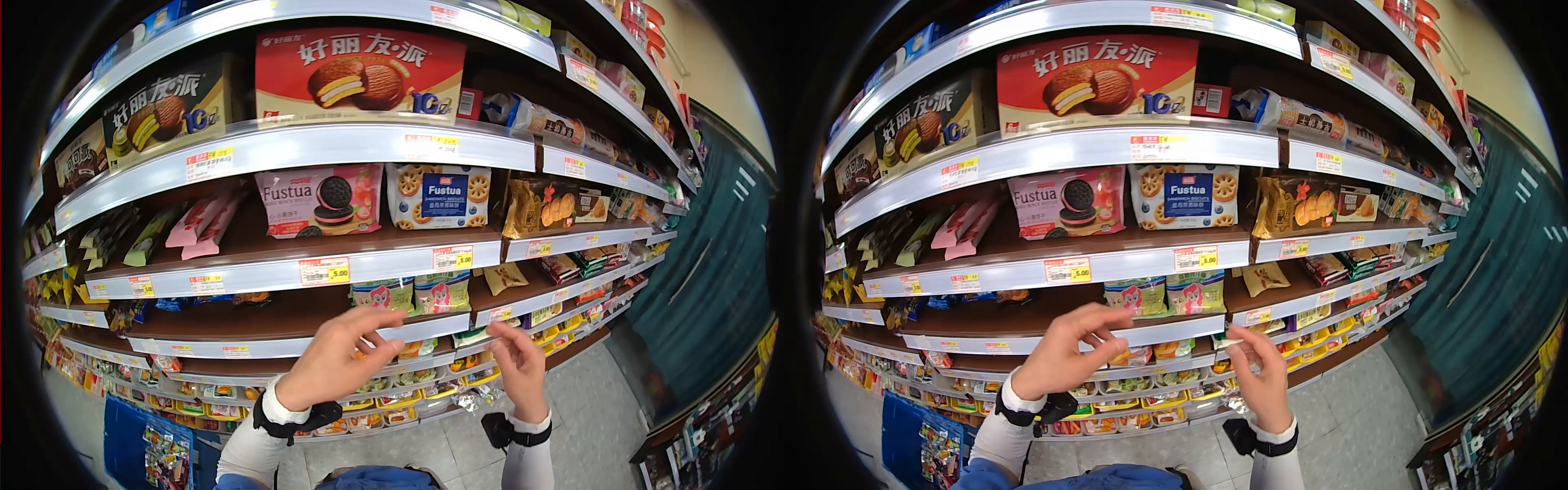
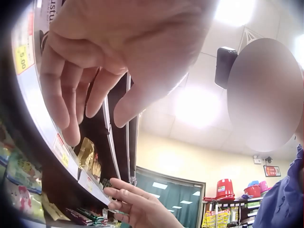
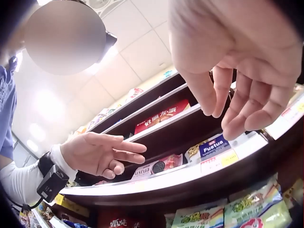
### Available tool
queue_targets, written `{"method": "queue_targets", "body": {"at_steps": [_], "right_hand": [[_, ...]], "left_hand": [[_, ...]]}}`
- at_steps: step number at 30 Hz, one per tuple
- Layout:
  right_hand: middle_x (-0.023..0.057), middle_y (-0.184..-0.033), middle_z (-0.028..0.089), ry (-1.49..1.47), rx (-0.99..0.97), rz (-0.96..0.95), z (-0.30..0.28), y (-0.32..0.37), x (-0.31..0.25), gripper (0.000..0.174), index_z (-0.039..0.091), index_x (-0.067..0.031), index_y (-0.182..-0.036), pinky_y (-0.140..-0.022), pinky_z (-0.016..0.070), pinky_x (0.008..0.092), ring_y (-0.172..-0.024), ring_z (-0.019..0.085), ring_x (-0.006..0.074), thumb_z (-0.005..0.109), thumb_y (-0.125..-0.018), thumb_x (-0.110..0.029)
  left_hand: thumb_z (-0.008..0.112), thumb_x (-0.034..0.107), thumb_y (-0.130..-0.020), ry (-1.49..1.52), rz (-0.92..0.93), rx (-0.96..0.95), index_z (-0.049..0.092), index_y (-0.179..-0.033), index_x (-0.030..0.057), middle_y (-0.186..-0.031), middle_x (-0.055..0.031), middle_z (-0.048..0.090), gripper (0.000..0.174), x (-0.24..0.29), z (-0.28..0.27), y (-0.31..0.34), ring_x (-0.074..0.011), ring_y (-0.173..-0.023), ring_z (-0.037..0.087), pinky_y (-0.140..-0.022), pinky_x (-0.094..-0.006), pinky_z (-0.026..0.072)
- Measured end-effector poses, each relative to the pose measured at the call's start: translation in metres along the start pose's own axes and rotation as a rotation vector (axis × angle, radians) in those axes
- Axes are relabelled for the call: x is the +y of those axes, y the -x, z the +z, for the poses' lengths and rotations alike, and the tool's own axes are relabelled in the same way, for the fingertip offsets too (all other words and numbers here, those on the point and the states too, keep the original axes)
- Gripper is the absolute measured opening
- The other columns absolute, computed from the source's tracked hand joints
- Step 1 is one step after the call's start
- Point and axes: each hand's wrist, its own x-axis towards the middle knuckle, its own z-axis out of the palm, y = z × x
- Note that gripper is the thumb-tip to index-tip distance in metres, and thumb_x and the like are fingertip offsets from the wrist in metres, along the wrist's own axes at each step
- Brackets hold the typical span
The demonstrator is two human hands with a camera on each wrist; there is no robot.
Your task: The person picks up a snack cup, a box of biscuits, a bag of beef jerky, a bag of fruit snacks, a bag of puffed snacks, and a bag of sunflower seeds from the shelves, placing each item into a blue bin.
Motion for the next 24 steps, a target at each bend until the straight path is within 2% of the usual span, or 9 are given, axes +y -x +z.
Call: {"method": "queue_targets", "body": {"at_steps": [2, 7, 12, 14, 16, 18, 19, 21, 24], "right_hand": [[0.0077, -0.101, 0.058, 0.065, -0.002, -0.082, -0.004, -0.029, -0.010, 0.029, 0.056, -0.0007, -0.111, -0.065, 0.0460, 0.0189, -0.077, 0.057, 0.0090, 0.055, -0.082, 0.001], [0.0119, -0.113, 0.052, 0.022, -0.078, -0.144, -0.010, -0.088, -0.018, 0.036, 0.048, 0.0005, -0.121, -0.060, 0.0471, 0.0198, -0.068, 0.059, 0.0095, 0.050, -0.085, -0.001], [0.0161, -0.122, 0.047, -0.026, -0.140, -0.101, -0.013, -0.127, -0.015, 0.038, 0.044, 0.0014, -0.125, -0.058, 0.0473, 0.0211, -0.066, 0.060, 0.0106, 0.048, -0.088, -0.005], [0.0172, -0.124, 0.046, -0.002, -0.153, -0.039, -0.012, -0.138, -0.013, 0.040, 0.041, 0.0018, -0.127, -0.058, 0.0469, 0.0213, -0.065, 0.060, 0.0109, 0.047, -0.088, -0.007], [0.0174, -0.119, 0.050, 0.018, -0.164, -0.025, -0.011, -0.146, -0.008, 0.042, 0.039, 0.0022, -0.128, -0.056, 0.0462, 0.0214, -0.062, 0.060, 0.0110, 0.048, -0.089, -0.010], [0.0007, -0.066, 0.058, 0.037, -0.156, -0.012, -0.009, -0.153, -0.003, 0.045, 0.038, -0.0046, -0.131, -0.046, 0.0375, 0.0172, -0.055, 0.056, 0.0061, 0.051, -0.089, -0.015], [0.0007, -0.066, 0.058, 0.036, -0.160, -0.010, -0.010, -0.156, -0.003, 0.045, 0.038, -0.0046, -0.131, -0.046, 0.0375, 0.0172, -0.055, 0.056, 0.0061, 0.051, -0.089, -0.015], [0.0180, -0.087, 0.062, 0.122, -0.210, 0.101, -0.012, -0.161, -0.004, 0.053, 0.035, 0.0027, -0.130, -0.054, 0.0454, 0.0238, -0.055, 0.061, 0.0134, 0.052, -0.086, -0.021], [0.0178, -0.080, 0.063, 0.139, -0.217, 0.078, -0.009, -0.166, -0.005, 0.058, 0.032, 0.0047, -0.131, -0.055, 0.0460, 0.0252, -0.053, 0.061, 0.0148, 0.053, -0.085, -0.024]], "left_hand": [[0.061, 0.015, -0.081, -0.053, 0.004, 0.144, 0.055, -0.114, 0.0015, -0.104, -0.0136, 0.055, 0.036, 0.007, 0.002, -0.018, -0.0148, -0.068, 0.061, -0.059, -0.0245, 0.0488], [0.059, 0.018, -0.083, -0.011, -0.053, 0.200, 0.038, -0.128, -0.0026, -0.123, -0.0174, 0.044, 0.053, 0.003, 0.003, -0.055, -0.0114, -0.064, 0.057, -0.056, -0.0223, 0.0463], [0.056, 0.016, -0.085, 0.037, -0.151, 0.241, 0.028, -0.134, -0.0028, -0.126, -0.0203, 0.041, 0.059, 0.007, 0.007, -0.079, -0.0125, -0.067, 0.059, -0.055, -0.0237, 0.0464], [0.053, 0.010, -0.087, 0.102, -0.279, 0.236, 0.022, -0.138, 0.0031, -0.116, -0.0188, 0.050, 0.059, 0.014, 0.008, -0.088, -0.0123, -0.069, 0.061, -0.056, -0.0224, 0.0477], [0.053, 0.011, -0.087, 0.108, -0.289, 0.234, 0.021, -0.137, 0.0010, -0.112, -0.0201, 0.052, 0.060, 0.012, 0.007, -0.096, -0.0134, -0.069, 0.062, -0.054, -0.0228, 0.0482], [0.053, 0.011, -0.087, 0.117, -0.300, 0.231, 0.020, -0.137, -0.0012, -0.108, -0.0213, 0.054, 0.061, 0.009, 0.006, -0.104, -0.0146, -0.069, 0.062, -0.052, -0.0231, 0.0486], [0.053, 0.012, -0.087, 0.114, -0.320, 0.233, 0.019, -0.136, -0.0037, -0.114, -0.0227, 0.050, 0.062, 0.008, 0.005, -0.108, -0.0158, -0.069, 0.062, -0.050, -0.0234, 0.0488], [0.053, 0.013, -0.087, 0.140, -0.310, 0.238, 0.015, -0.134, -0.0096, -0.132, -0.0268, 0.032, 0.065, 0.007, 0.002, -0.115, -0.0192, -0.071, 0.063, -0.047, -0.0240, 0.0499], [0.053, 0.013, -0.086, 0.184, -0.399, 0.255, 0.015, -0.134, -0.0097, -0.139, -0.0262, 0.020, 0.065, 0.007, 0.000, -0.122, -0.0207, -0.073, 0.064, -0.048, -0.0242, 0.0503]]}}
